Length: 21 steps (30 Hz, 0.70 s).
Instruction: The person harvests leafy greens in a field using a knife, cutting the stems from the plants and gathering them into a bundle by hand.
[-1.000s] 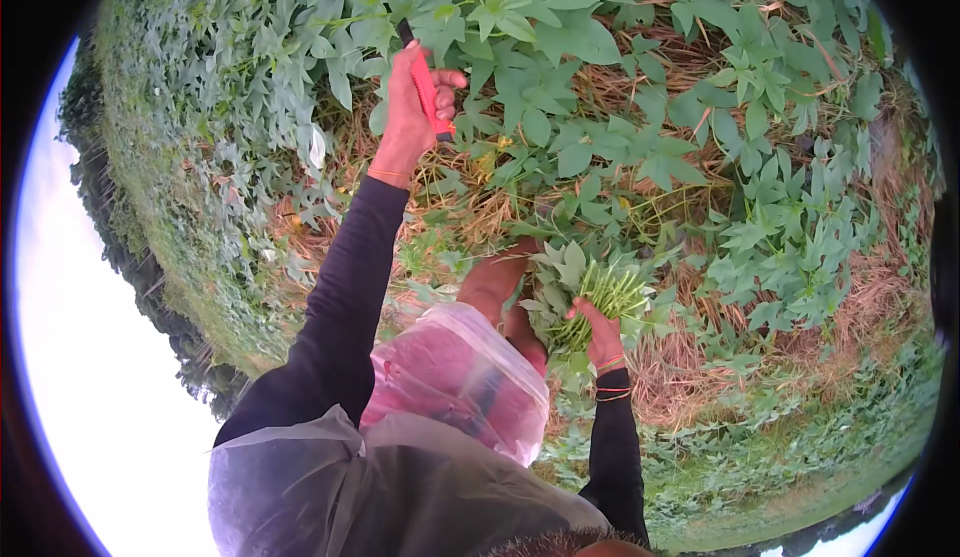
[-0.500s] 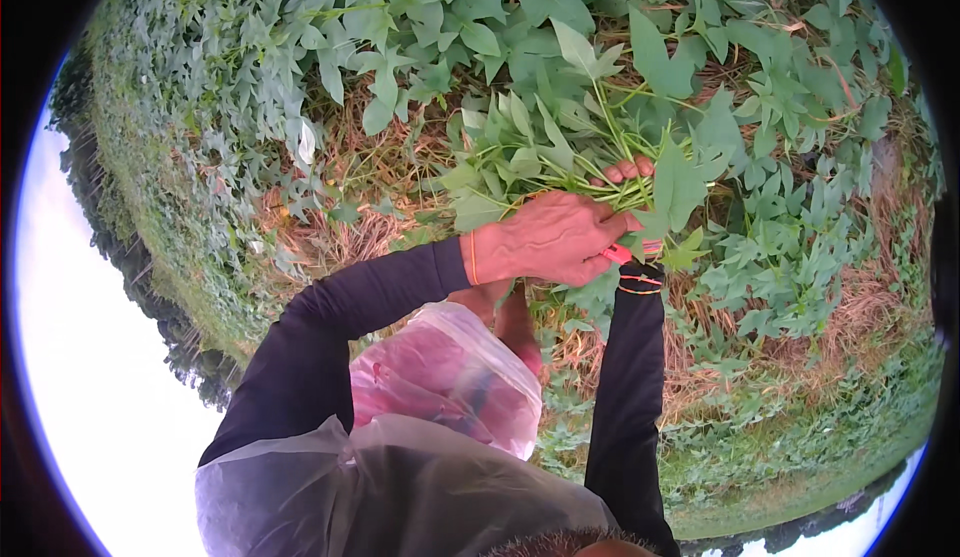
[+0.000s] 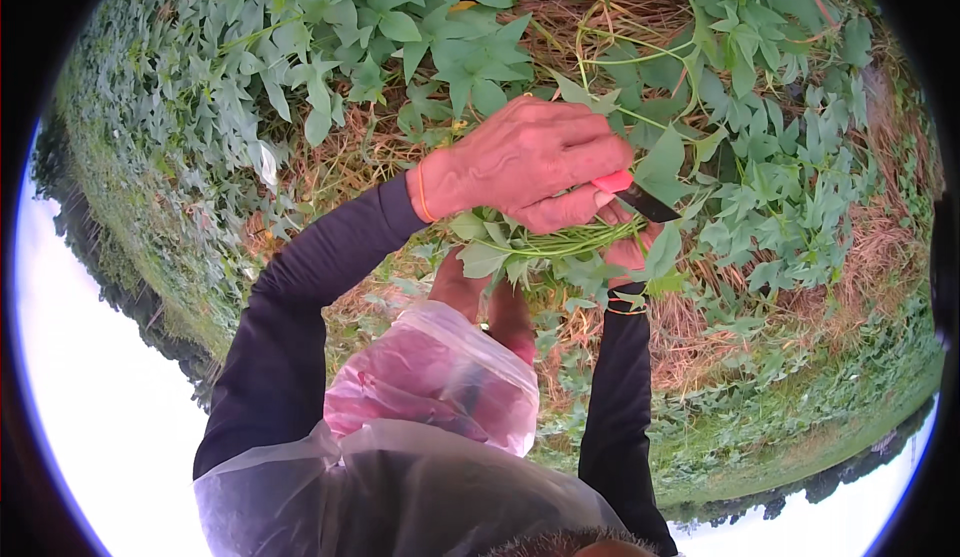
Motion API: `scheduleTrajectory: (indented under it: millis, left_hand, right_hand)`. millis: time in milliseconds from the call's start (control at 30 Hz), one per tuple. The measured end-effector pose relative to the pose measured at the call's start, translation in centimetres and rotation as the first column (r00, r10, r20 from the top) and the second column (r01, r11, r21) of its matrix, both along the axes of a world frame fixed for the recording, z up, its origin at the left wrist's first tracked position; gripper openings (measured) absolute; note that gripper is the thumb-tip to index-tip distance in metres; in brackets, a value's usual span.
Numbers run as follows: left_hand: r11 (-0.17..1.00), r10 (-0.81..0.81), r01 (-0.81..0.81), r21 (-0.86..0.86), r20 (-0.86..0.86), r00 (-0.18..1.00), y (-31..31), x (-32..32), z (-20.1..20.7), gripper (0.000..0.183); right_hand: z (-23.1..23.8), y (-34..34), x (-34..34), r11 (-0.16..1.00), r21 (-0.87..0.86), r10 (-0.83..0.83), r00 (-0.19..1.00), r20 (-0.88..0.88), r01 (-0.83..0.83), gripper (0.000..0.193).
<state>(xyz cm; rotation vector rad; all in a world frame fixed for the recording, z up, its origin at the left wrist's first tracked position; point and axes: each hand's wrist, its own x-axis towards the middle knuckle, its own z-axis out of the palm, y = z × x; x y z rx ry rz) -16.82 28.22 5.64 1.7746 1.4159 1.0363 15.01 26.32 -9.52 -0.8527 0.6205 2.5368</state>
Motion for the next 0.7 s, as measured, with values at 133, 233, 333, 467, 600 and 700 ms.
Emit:
scheduleTrajectory:
  millis: [133, 233, 333, 467, 600, 700]
  left_hand:
    - [0.996, -0.081, 0.083, 0.020, -0.103, 0.991, 0.4, -1.0, -2.6, 0.022]
    - [0.991, -0.095, 0.102, 0.084, -0.084, 0.992, 1.4, 0.3, -1.7, 0.022]
    - [0.975, -0.177, 0.199, 0.104, -0.192, 0.965, 2.0, 1.8, -3.7, 0.021]
    - [0.791, -0.141, -0.357, -0.497, -0.717, 0.683, -4.9, -13.8, -14.6, 0.028]
    - [0.564, 0.301, -0.268, -0.781, -0.107, 0.948, -6.3, -4.1, -11.8, 0.031]
    - [0.530, 0.588, 0.028, -0.848, 0.390, 0.708, -8.8, 0.1, -8.7, 0.032]
  right_hand:
    - [3.0, 0.3, -4.7, 0.997, 0.080, 0.003, 1.000, -0.017, -0.002, 0.025]
    - [2.9, 0.0, -3.4, 0.995, 0.024, -0.094, 0.994, -0.064, 0.095, 0.023]
    - [1.3, -0.9, -1.1, 0.993, 0.106, -0.041, 0.999, -0.024, 0.044, 0.022]
    - [4.4, -1.1, -6.6, 0.989, 0.143, 0.058, 0.990, -0.130, -0.039, 0.021]
    - [4.2, -2.8, -1.0, 0.991, 0.134, 0.026, 0.983, -0.179, -0.002, 0.022]
    - [4.8, -4.3, -1.0, 0.981, 0.192, 0.069, 0.972, -0.225, -0.025, 0.023]
